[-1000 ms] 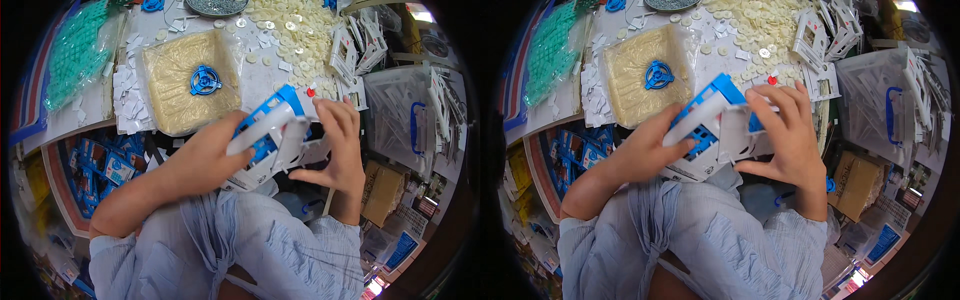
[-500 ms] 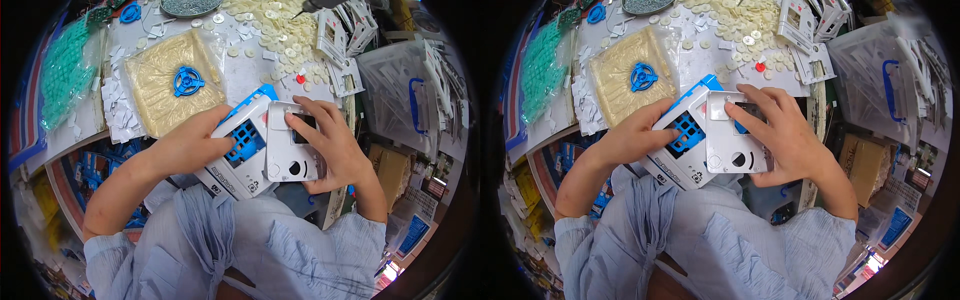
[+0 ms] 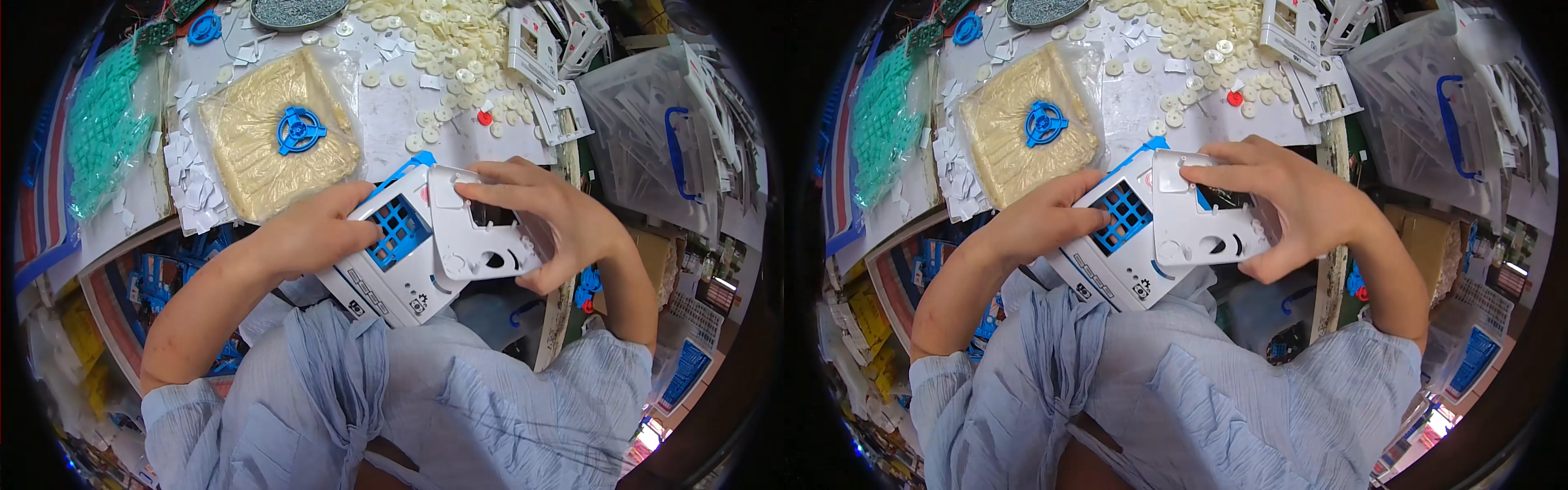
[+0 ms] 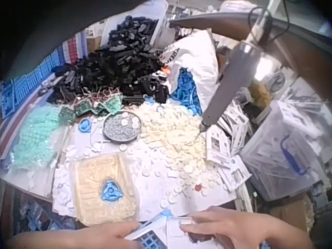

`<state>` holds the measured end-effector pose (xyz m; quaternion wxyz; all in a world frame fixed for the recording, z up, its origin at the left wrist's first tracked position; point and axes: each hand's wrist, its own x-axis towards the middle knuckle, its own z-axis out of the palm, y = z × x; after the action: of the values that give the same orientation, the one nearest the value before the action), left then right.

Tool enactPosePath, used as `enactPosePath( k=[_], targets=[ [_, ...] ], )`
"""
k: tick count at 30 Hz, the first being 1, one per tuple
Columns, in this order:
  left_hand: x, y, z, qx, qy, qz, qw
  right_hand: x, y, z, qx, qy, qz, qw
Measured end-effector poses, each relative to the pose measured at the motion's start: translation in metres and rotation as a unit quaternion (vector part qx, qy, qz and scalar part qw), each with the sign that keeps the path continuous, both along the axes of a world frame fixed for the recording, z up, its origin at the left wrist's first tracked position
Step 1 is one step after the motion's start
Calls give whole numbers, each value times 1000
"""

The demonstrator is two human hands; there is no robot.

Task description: Assembling a blue plastic toy component by installing a circuit board, connecting wires, and using an electric screwdriver.

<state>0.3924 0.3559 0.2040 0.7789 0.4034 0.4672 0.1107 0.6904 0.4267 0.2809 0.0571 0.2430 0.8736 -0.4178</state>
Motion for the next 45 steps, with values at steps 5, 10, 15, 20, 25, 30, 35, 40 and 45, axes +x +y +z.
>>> enactPosePath(
  k=[5, 10, 15, 20, 25, 30, 35, 40, 45],
  targets=[
    [-1, 7, -15, -123, -54, 47, 990, -12, 29, -5, -30, -14, 52, 998],
    [-1, 15, -9, -108, -77, 75, 988, -41, 42, 42, -125, -202, -35, 971],
    [-1, 13, -5, -136, -289, 181, 930, -40, 40, 89, -45, -197, -16, 979],
    [0, -1, -2, -19, -247, 237, 939, -5, 4, 104, 288, -42, -98, 952],
    [28, -8, 18, 411, -167, 135, 886, -26, -54, 60, 343, -30, -241, 907],
    [50, -11, 51, 296, -141, 182, 927, -29, -78, 31, 343, -6, -313, 886],
    [48, -13, 53, 279, -105, 141, 944, -19, -82, 8, 197, 88, -336, 917],
    [42, -15, 45, 255, -92, 125, 954, -9, -77, -9, 30, 169, -338, 925],
    [42, -15, 21, 232, -57, 97, 966, 2, -67, -13, -107, 120, -361, 919]
  ],
)
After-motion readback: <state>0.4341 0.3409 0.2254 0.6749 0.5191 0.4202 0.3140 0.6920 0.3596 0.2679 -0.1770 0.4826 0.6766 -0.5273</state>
